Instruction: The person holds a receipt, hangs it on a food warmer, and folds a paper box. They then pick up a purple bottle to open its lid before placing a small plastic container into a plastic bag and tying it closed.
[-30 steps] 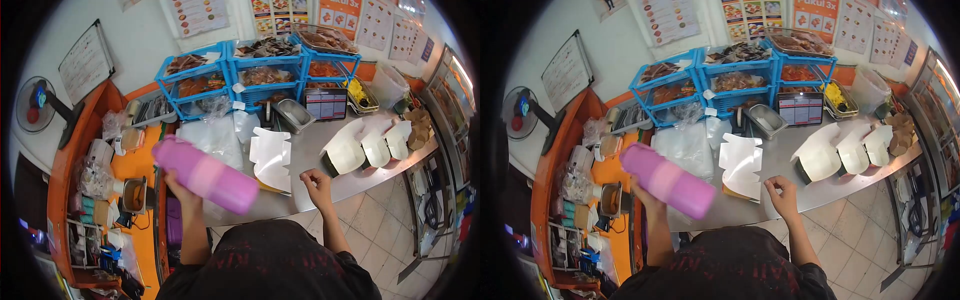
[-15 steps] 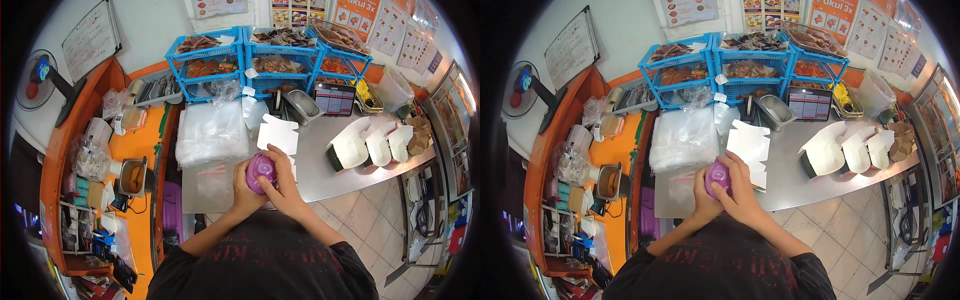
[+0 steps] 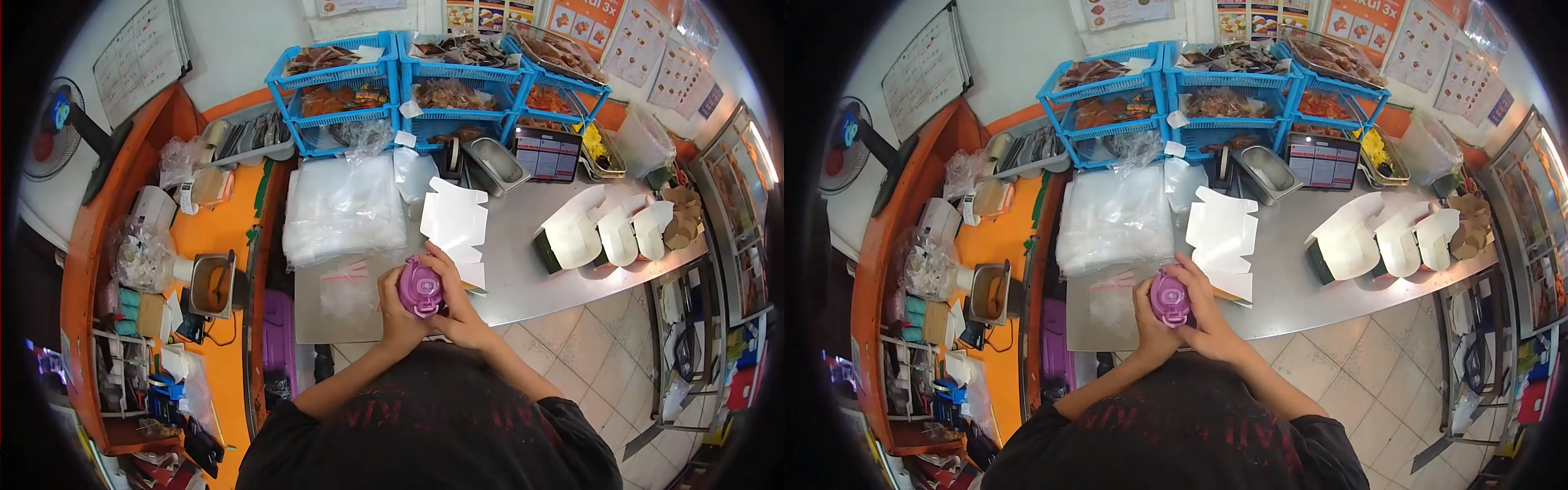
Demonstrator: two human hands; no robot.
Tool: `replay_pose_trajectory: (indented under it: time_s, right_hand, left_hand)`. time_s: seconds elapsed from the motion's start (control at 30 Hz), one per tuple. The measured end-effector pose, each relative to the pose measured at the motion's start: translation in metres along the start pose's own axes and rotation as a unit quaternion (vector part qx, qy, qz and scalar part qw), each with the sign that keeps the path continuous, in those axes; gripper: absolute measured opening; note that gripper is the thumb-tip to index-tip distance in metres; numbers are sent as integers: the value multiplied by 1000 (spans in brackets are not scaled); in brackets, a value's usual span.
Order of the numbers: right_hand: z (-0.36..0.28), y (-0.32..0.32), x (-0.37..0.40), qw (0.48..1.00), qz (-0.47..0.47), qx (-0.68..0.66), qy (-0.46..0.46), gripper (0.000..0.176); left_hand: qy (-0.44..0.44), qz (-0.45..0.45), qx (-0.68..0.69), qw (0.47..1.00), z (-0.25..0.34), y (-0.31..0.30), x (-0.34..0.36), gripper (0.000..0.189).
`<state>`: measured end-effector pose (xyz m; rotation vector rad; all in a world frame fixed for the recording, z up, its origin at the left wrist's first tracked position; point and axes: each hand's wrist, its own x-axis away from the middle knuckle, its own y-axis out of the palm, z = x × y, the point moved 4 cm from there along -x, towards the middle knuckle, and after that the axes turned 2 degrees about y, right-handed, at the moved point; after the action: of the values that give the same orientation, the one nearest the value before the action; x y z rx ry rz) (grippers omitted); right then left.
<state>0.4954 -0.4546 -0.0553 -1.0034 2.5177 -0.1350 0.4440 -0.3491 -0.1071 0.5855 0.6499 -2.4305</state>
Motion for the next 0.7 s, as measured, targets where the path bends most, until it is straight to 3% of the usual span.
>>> replay_pose_trajectory:
  time_s: [0.13,0.37,0.67,0.7]
  right_hand:
    - [-9,-9,1,997,-67,27,3,80]
    - [-5,-10,2,988,-19,147,-48,71]
    - [-9,-11,-4,983,7,169,-68,71]
    - [-9,-12,-5,979,-1,191,-76,78]
  left_hand:
    - [16,-22,36,999,-3,-4,-1,91]
    - [-5,-106,116,988,-25,-7,1,104]
    - [-27,-105,119,987,-38,3,8,100]
    - [-27,-103,119,987,-38,2,6,100]
